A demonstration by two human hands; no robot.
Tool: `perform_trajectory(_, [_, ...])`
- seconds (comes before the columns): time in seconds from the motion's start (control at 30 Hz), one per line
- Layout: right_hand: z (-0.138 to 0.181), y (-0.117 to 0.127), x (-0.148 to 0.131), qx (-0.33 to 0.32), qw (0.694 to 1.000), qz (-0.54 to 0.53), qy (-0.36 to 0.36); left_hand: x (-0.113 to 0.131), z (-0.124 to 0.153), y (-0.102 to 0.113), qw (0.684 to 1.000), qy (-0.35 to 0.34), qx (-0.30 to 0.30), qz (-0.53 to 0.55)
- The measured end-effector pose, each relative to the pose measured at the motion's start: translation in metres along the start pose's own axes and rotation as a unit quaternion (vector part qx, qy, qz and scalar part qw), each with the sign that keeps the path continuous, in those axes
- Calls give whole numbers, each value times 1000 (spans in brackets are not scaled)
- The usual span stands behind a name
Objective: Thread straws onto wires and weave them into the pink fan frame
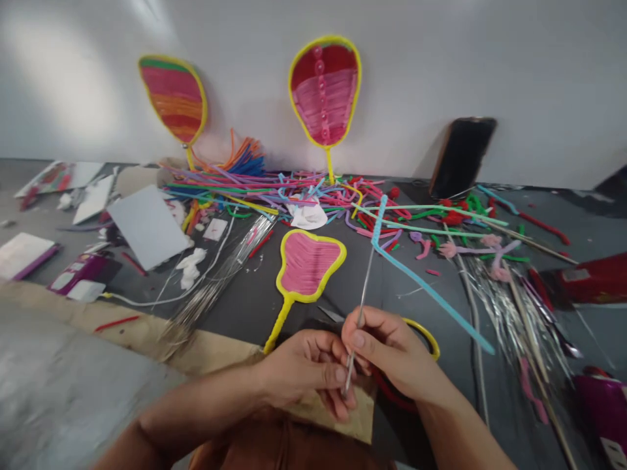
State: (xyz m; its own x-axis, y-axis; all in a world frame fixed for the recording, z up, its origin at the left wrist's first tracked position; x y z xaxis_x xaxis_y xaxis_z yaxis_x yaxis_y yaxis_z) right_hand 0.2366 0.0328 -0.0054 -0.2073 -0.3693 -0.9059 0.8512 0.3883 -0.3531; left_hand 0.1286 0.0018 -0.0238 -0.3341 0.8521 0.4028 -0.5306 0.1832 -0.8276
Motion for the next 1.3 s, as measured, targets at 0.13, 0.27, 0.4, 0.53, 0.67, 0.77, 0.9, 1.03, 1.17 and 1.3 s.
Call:
perform_trajectory(0.13, [3,-3,3,-28,999,35,-26,-16,2,0,998,-22,15,51])
perform_trajectory(0.27, [1,-4,10,-45,996,72,-40,-23,6,8,995,-56,57,64])
perform_trajectory(0.4, [-4,-4,15,-44,995,76,-44,-20,10,15,993,-73,82,49])
perform_trajectory(0.53, [-9,-4,15,-37,997,58,-25,-11,12,20,991,-92,95,10])
perform_trajectory(0.67, [-13,-3,15,-22,997,67,-9,-6,11,22,991,-97,94,-14])
perform_trajectory(0.77, [-14,-3,13,-15,997,78,0,-4,9,23,990,-99,100,-28])
perform_trajectory(0.9, [-14,-4,10,-16,997,81,4,-3,7,23,988,-97,111,-50])
perform_trajectory(1.03, [-14,-3,10,-20,997,80,-3,-2,7,23,988,-91,118,-50])
perform_trajectory(1.17, [-14,1,9,-1,998,63,21,-5,9,24,993,-34,107,-43])
perform_trajectory(1.3, [-14,2,9,4,999,44,30,-7,12,25,996,8,92,-12])
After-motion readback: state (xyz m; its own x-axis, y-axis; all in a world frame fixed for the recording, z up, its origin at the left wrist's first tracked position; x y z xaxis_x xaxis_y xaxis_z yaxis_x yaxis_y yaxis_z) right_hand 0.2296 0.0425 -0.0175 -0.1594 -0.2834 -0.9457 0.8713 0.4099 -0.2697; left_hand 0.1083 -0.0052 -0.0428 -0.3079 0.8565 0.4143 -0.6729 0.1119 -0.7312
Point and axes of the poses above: each hand's wrist, its own z-axis away from the middle knuckle, its own y-axis out of the back of the hand, x = y × z, the point moved 5 cm from there along -z, towards the middle knuckle, and after that the axes turned 5 degrees about z, right-handed, at the moved point
